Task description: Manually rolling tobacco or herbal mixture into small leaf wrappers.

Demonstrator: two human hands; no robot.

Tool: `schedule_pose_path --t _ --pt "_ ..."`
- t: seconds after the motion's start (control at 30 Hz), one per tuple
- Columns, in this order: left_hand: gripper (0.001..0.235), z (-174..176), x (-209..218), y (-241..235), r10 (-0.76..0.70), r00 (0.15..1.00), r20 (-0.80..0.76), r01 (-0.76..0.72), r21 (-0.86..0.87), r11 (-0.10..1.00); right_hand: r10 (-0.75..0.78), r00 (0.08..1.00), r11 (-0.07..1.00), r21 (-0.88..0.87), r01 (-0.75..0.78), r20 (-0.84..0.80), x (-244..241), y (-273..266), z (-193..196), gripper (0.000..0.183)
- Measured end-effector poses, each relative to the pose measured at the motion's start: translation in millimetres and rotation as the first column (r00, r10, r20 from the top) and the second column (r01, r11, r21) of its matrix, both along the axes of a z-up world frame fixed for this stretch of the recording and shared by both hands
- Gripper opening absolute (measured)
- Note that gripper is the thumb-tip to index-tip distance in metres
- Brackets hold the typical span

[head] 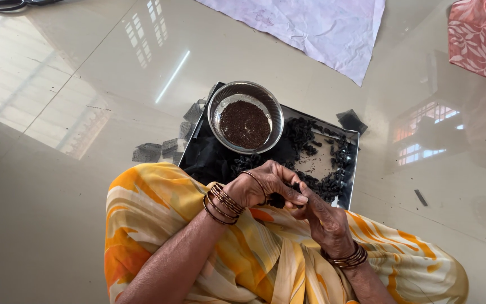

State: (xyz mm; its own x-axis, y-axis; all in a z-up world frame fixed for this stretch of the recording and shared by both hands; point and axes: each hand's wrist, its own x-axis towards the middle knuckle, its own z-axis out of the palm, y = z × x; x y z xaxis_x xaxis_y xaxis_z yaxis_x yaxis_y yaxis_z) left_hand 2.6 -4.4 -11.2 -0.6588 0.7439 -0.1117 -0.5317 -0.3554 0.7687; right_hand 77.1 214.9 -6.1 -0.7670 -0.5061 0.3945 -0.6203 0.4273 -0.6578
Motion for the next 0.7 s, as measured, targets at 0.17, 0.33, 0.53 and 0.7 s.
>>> schedule_pose_path --t 0.17,0.33,0.53,0.7 --pt "0.015 -27.4 -4.8 6.5 0.009 0.996 -0.091 -0.014 -0.056 0.998 0.025 0.970 0.995 0.099 -0.001 -0.244 -3.4 -18.1 35.4 0.077" --pt "0.012 2.0 -5.2 1.5 0.133 0.976 0.173 -0.118 -0.093 0.989 -0.098 0.971 0.991 0.066 0.115 -0.218 2.9 -3.5 5.0 0.075" --pt "0.007 -7.4 -4.0 5.3 0.214 0.966 0.144 -0.213 -0.022 0.977 -0.170 0.910 0.984 -0.008 0.180 -0.377 4.9 -10.9 2.2 0.067" --pt "0.006 9.5 3.0 -0.7 0.315 0.947 -0.060 -0.313 0.042 0.949 -0.516 0.762 0.701 -0.319 0.638 0.390 6.7 -6.2 5.4 0.027"
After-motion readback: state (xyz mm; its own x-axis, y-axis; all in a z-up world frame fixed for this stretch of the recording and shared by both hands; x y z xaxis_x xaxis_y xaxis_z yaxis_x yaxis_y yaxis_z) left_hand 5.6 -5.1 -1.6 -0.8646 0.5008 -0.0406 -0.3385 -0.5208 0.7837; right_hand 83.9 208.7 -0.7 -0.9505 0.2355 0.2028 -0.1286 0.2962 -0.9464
